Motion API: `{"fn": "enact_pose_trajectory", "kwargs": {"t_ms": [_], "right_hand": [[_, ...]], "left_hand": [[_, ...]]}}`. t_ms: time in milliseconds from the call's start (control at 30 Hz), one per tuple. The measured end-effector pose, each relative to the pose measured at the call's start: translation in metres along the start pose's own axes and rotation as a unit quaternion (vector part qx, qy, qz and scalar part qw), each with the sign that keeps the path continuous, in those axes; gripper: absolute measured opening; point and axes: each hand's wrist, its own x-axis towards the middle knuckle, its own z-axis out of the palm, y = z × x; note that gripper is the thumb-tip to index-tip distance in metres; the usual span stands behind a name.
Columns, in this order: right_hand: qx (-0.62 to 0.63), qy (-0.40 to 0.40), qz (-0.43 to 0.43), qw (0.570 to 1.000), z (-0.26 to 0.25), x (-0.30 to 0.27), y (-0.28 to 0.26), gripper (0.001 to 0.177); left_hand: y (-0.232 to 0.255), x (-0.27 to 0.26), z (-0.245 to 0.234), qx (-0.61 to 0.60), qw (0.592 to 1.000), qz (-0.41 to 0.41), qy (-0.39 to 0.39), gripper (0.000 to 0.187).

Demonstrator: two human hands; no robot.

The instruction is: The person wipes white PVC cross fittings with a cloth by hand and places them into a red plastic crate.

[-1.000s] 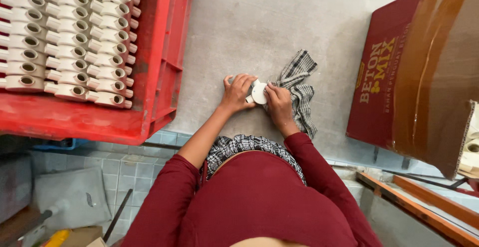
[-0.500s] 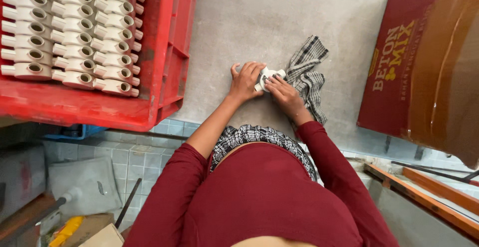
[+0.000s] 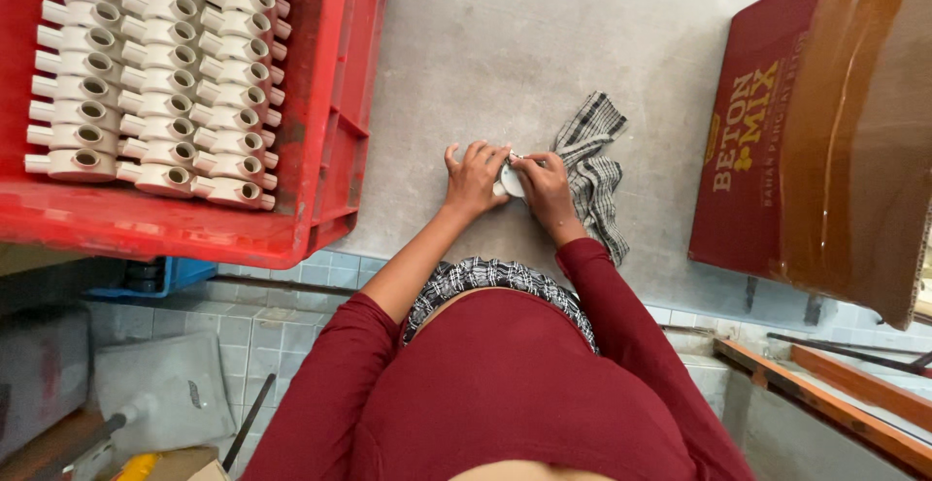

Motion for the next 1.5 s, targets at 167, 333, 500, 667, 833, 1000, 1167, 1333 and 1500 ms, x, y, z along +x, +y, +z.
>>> {"fn": "enact_pose_trajectory", "kwargs": {"t_ms": [167, 333, 500, 667, 833, 1000, 1167, 1333, 1500], "right_hand": [[-0.011, -0.046, -0.023, 0.999, -0.003, -0.018, -0.012, 0.008], [-0.036, -0.073, -0.048, 0.995, 0.0, -0.007, 0.021, 0.006], [-0.008, -0.107, -0.066, 0.992, 0.027, -0.036, 0.009, 0.007], [-0.011, -0.089, -0.03, 0.995, 0.018, -0.01, 0.009, 0.01], [-0.012, 0.008, 0.045, 0.999, 0.016, -0.009, -0.018, 0.01], [-0.068, -0.026, -0.025, 0.997, 0.013, -0.016, -0.007, 0.003], [-0.076, 0.006, -0.009, 0.997, 0.001, 0.0, -0.016, 0.006], [-0.107, -0.005, -0.039, 0.993, -0.019, 0.011, -0.022, 0.002], [-0.085, -0.012, 0.001, 0.996, -0.009, 0.0, -0.024, 0.01]], "left_hand": [[-0.002, 0.001, 0.003, -0.001, 1.0, 0.001, 0.004, 0.078], [-0.001, 0.0, 0.003, -0.003, 1.0, -0.008, -0.004, 0.079], [-0.008, 0.003, 0.021, -0.002, 1.0, -0.005, 0.02, 0.069], [-0.004, 0.004, 0.006, -0.004, 1.0, -0.014, 0.016, 0.077], [-0.001, 0.004, 0.004, -0.003, 1.0, -0.002, 0.015, 0.082], [-0.004, 0.006, 0.004, 0.001, 1.0, 0.009, 0.013, 0.081], [-0.001, 0.006, -0.004, -0.005, 1.0, 0.009, 0.01, 0.084], [0.0, 0.01, -0.004, -0.012, 1.0, 0.012, 0.02, 0.082], [0.0, 0.008, -0.008, -0.012, 1.0, 0.015, 0.006, 0.085]]}}
